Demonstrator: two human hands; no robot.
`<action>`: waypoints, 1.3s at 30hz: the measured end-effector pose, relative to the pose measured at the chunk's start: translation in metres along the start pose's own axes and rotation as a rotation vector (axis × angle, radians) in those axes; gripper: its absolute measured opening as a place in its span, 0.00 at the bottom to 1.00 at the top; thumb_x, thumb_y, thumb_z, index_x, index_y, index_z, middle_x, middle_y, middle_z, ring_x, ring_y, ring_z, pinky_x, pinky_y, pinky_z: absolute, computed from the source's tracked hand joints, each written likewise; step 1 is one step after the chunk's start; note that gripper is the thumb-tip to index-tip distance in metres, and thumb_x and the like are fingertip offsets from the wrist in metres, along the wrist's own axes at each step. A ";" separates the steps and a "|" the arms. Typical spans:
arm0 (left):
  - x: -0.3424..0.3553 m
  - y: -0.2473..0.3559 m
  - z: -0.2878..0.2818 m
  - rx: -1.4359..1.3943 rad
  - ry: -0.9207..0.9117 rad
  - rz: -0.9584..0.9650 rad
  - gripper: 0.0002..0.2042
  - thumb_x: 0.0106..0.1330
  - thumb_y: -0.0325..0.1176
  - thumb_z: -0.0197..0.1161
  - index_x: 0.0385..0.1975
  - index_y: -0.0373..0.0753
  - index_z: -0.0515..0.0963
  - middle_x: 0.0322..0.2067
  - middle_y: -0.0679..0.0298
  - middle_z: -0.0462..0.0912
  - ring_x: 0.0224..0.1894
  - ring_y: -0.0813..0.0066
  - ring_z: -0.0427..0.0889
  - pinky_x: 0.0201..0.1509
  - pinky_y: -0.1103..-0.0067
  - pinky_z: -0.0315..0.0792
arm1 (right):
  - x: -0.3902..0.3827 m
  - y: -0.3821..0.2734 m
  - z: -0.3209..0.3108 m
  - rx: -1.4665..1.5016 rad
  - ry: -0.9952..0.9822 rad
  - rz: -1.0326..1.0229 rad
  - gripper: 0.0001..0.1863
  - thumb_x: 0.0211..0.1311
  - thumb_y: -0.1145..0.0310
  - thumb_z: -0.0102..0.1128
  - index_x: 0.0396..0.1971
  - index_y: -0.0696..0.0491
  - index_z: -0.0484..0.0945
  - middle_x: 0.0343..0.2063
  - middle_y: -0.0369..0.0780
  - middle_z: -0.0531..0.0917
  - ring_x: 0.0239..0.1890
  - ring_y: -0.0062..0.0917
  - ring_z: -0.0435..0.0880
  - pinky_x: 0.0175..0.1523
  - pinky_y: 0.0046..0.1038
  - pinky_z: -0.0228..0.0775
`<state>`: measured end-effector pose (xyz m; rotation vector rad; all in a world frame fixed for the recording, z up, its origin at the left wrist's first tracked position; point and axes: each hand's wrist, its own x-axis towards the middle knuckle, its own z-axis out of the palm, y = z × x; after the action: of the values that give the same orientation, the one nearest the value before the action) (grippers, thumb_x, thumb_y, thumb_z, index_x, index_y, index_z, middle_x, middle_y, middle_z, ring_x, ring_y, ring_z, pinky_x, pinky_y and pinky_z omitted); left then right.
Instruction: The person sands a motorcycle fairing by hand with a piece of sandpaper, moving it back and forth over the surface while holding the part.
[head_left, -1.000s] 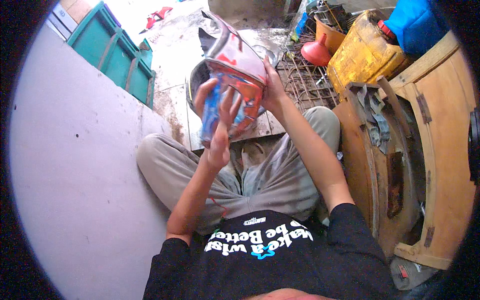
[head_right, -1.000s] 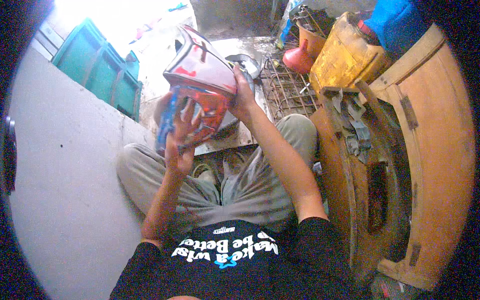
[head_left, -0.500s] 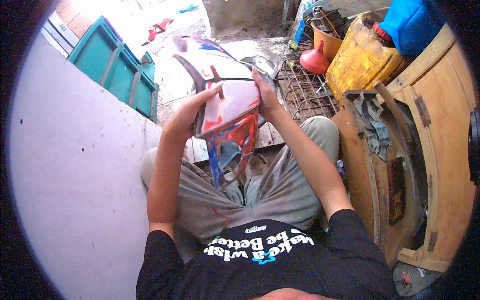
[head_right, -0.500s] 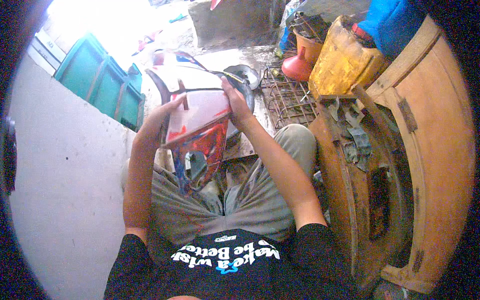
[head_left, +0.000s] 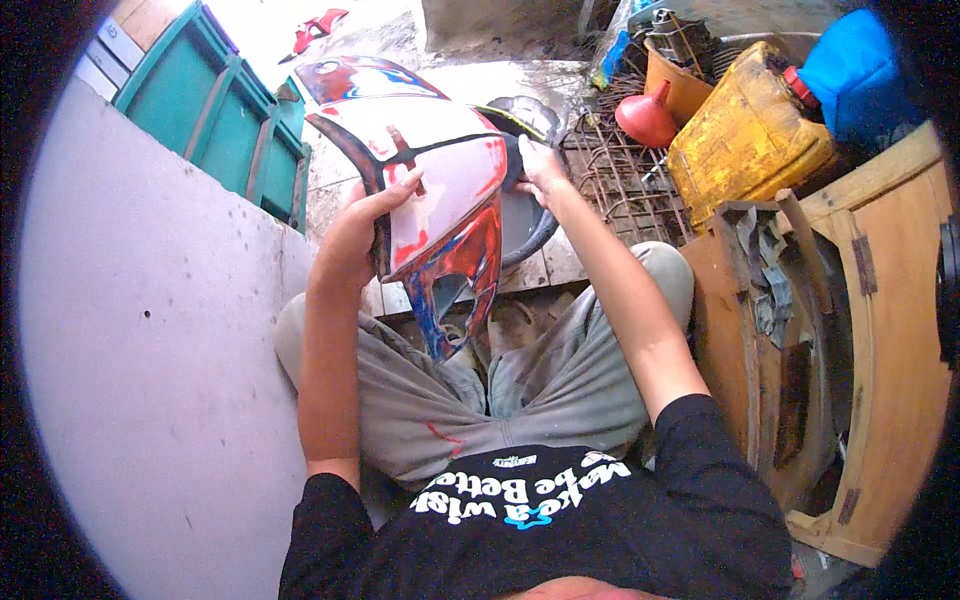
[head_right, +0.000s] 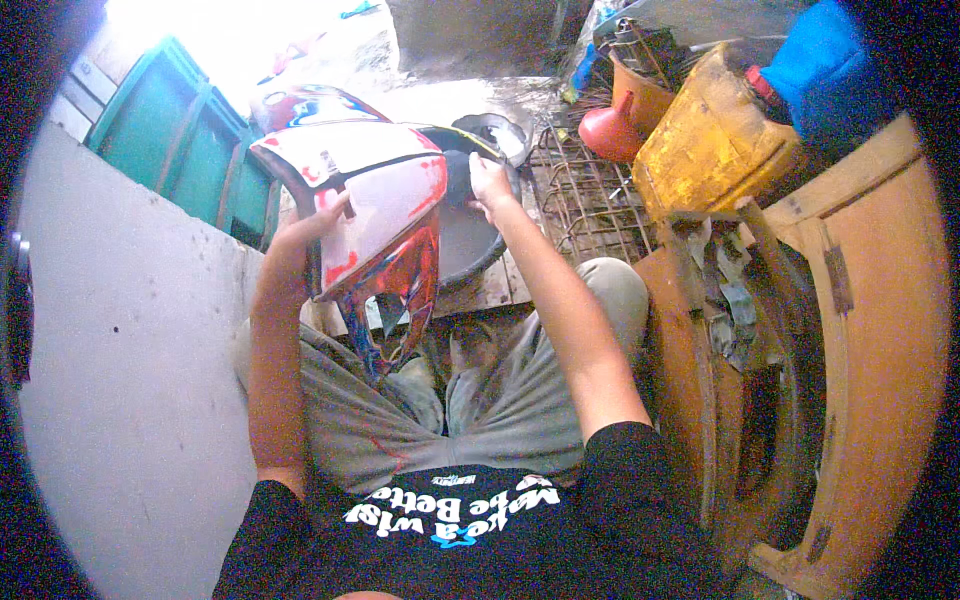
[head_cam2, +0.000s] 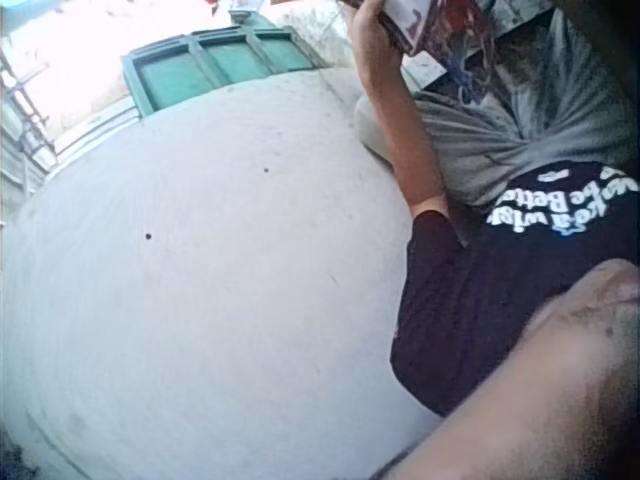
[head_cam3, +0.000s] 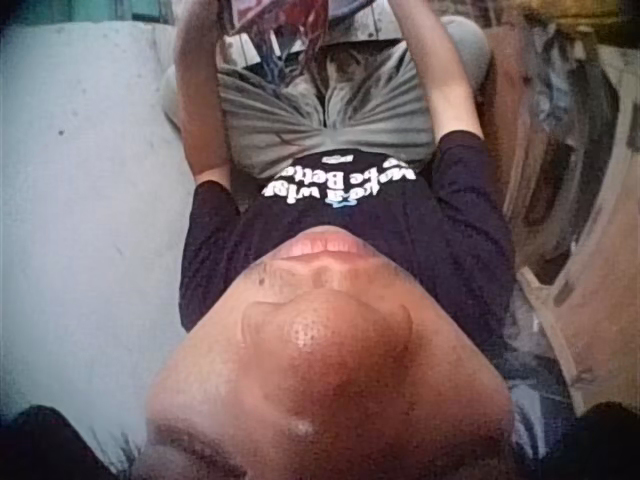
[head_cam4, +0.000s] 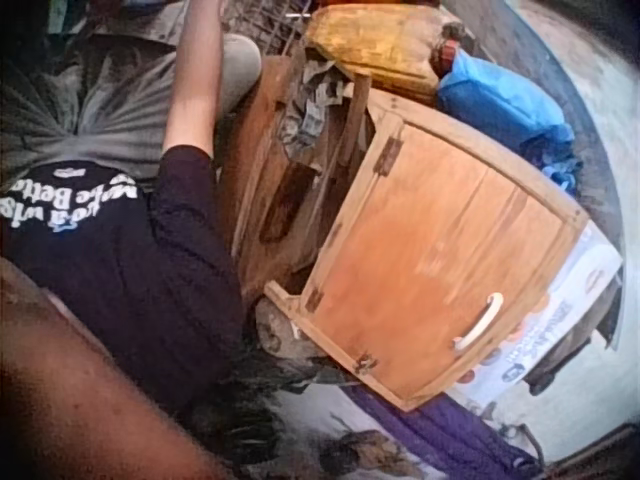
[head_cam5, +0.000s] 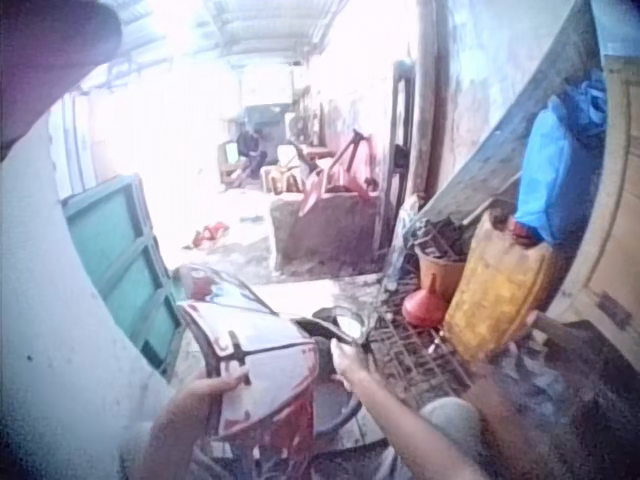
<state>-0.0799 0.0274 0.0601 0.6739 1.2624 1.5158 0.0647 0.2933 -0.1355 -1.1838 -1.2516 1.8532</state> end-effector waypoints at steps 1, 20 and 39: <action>0.004 -0.001 0.000 -0.014 0.018 0.023 0.18 0.66 0.33 0.64 0.52 0.31 0.76 0.41 0.61 0.83 0.41 0.76 0.83 0.44 0.79 0.78 | 0.014 0.013 -0.005 -0.167 0.011 -0.034 0.23 0.75 0.48 0.46 0.49 0.51 0.79 0.35 0.37 0.83 0.34 0.27 0.82 0.35 0.34 0.75; 0.022 0.008 -0.011 -0.111 0.061 -0.031 0.21 0.65 0.29 0.62 0.56 0.29 0.72 0.47 0.57 0.82 0.46 0.71 0.84 0.50 0.76 0.79 | 0.093 0.151 -0.011 -0.977 -0.428 -0.176 0.16 0.47 0.67 0.65 0.37 0.57 0.86 0.42 0.51 0.86 0.46 0.42 0.86 0.48 0.42 0.77; 0.040 -0.022 -0.058 -0.319 -0.062 -0.013 0.15 0.70 0.31 0.59 0.52 0.30 0.74 0.45 0.53 0.83 0.45 0.66 0.86 0.52 0.70 0.82 | -0.127 -0.108 0.046 -0.591 -0.261 -0.748 0.14 0.66 0.67 0.60 0.49 0.55 0.83 0.43 0.43 0.87 0.43 0.31 0.87 0.51 0.30 0.76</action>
<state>-0.1372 0.0414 0.0152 0.4972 0.9480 1.6270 0.0762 0.2088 0.0146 -0.5785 -2.1219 1.1219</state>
